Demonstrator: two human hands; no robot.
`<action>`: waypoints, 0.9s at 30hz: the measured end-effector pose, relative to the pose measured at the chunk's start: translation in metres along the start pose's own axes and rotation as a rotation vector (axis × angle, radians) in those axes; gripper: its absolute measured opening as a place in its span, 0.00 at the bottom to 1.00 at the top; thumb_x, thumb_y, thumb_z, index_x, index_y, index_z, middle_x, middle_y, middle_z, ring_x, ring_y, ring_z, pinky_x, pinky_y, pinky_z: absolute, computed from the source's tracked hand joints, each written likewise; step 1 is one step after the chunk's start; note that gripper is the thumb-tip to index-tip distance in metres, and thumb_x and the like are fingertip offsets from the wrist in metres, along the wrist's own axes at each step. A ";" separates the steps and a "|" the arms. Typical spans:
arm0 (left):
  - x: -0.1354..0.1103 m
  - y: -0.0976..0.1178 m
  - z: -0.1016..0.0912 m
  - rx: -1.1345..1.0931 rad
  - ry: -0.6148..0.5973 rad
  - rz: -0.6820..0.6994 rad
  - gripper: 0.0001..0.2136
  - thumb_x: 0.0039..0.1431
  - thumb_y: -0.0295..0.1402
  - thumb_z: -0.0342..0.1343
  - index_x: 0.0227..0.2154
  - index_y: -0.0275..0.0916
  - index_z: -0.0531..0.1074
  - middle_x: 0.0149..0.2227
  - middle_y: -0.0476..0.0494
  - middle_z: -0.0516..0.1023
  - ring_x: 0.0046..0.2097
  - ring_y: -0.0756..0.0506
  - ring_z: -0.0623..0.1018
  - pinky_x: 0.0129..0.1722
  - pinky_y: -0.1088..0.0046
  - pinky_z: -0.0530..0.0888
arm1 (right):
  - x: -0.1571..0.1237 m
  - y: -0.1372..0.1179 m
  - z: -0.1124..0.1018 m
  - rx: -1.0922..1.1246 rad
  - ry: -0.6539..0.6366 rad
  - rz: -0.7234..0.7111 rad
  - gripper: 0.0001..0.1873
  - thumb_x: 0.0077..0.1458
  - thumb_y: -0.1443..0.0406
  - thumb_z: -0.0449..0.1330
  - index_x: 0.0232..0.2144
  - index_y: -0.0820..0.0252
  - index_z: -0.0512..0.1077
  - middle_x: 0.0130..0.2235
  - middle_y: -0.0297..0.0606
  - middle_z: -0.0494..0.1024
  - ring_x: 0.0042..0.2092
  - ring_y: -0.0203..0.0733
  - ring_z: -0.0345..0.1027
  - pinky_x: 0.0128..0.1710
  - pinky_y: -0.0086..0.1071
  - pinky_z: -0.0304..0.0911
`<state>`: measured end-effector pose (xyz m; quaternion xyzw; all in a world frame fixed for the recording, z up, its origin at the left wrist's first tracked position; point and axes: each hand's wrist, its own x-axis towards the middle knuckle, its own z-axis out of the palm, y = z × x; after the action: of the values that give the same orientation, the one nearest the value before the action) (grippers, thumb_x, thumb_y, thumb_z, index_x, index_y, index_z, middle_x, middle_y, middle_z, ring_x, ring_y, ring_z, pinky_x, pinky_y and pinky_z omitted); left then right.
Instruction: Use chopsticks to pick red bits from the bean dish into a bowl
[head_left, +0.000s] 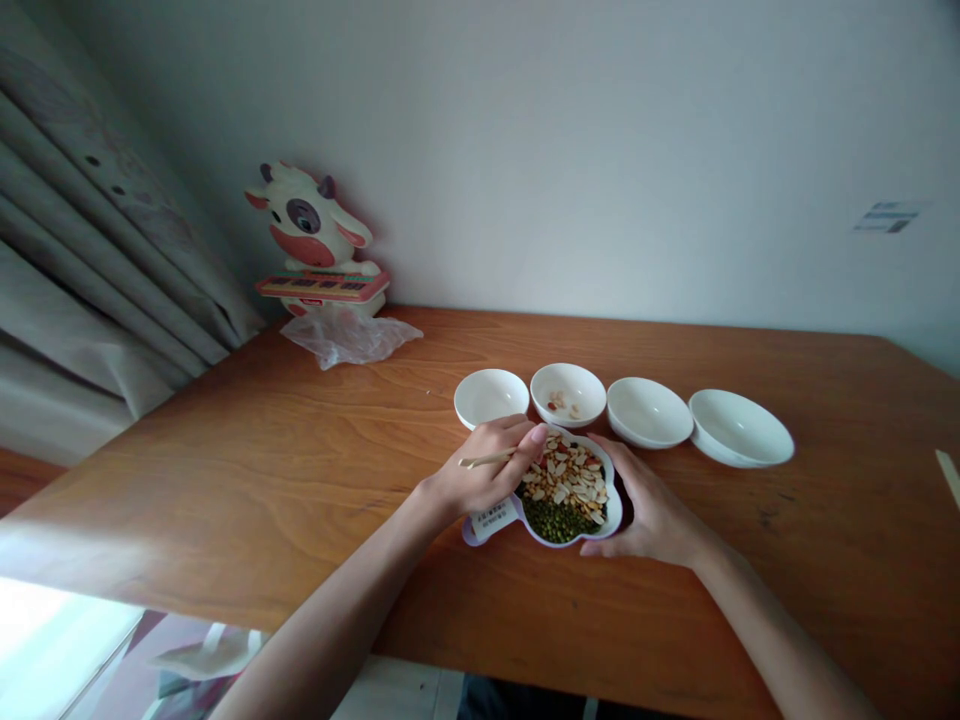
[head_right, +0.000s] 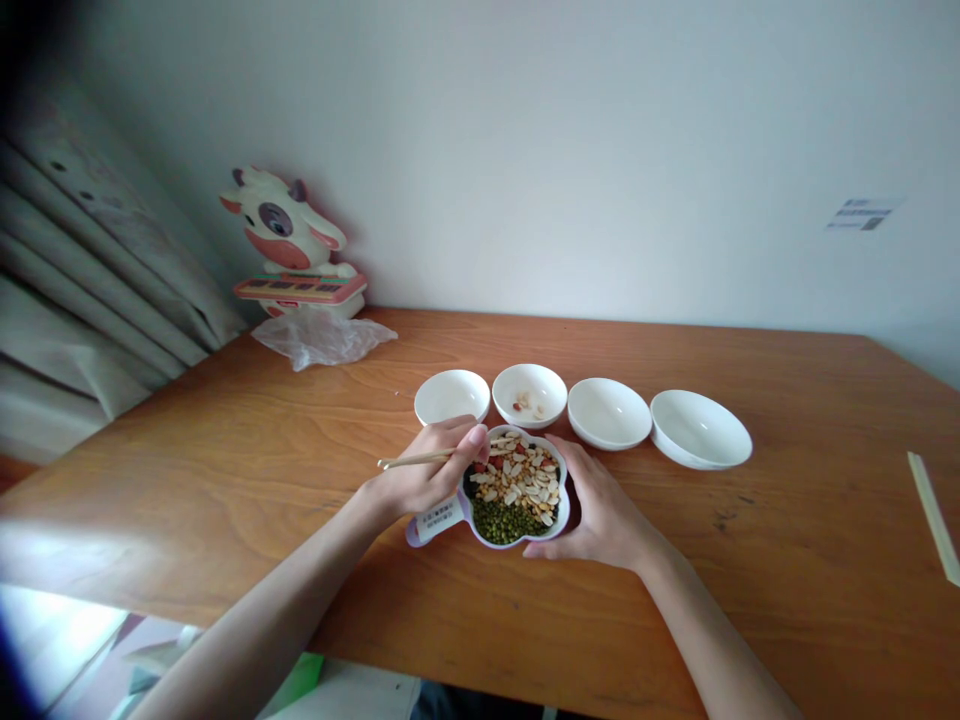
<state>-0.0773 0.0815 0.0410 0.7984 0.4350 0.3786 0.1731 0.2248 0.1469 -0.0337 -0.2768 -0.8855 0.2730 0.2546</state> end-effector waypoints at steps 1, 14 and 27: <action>-0.001 0.000 0.000 -0.005 0.011 -0.009 0.28 0.87 0.45 0.37 0.34 0.39 0.75 0.33 0.44 0.79 0.35 0.45 0.78 0.39 0.68 0.76 | 0.000 0.000 0.000 -0.001 0.003 -0.005 0.74 0.40 0.36 0.83 0.79 0.44 0.52 0.74 0.55 0.68 0.72 0.80 0.67 0.69 0.75 0.67; -0.002 -0.010 0.007 0.140 0.000 0.149 0.29 0.87 0.45 0.36 0.33 0.40 0.74 0.30 0.45 0.76 0.33 0.45 0.76 0.37 0.69 0.75 | -0.001 0.003 0.001 -0.003 -0.005 -0.010 0.75 0.40 0.37 0.83 0.79 0.42 0.50 0.76 0.55 0.67 0.73 0.80 0.66 0.70 0.76 0.66; -0.002 -0.007 -0.002 0.088 -0.051 0.178 0.32 0.87 0.45 0.32 0.31 0.39 0.73 0.30 0.45 0.74 0.32 0.46 0.75 0.37 0.68 0.74 | -0.001 0.004 0.002 0.006 0.001 -0.007 0.76 0.40 0.37 0.83 0.80 0.42 0.49 0.76 0.55 0.66 0.74 0.80 0.65 0.72 0.75 0.64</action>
<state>-0.0836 0.0836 0.0368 0.8501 0.3739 0.3526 0.1146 0.2256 0.1478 -0.0380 -0.2730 -0.8855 0.2746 0.2569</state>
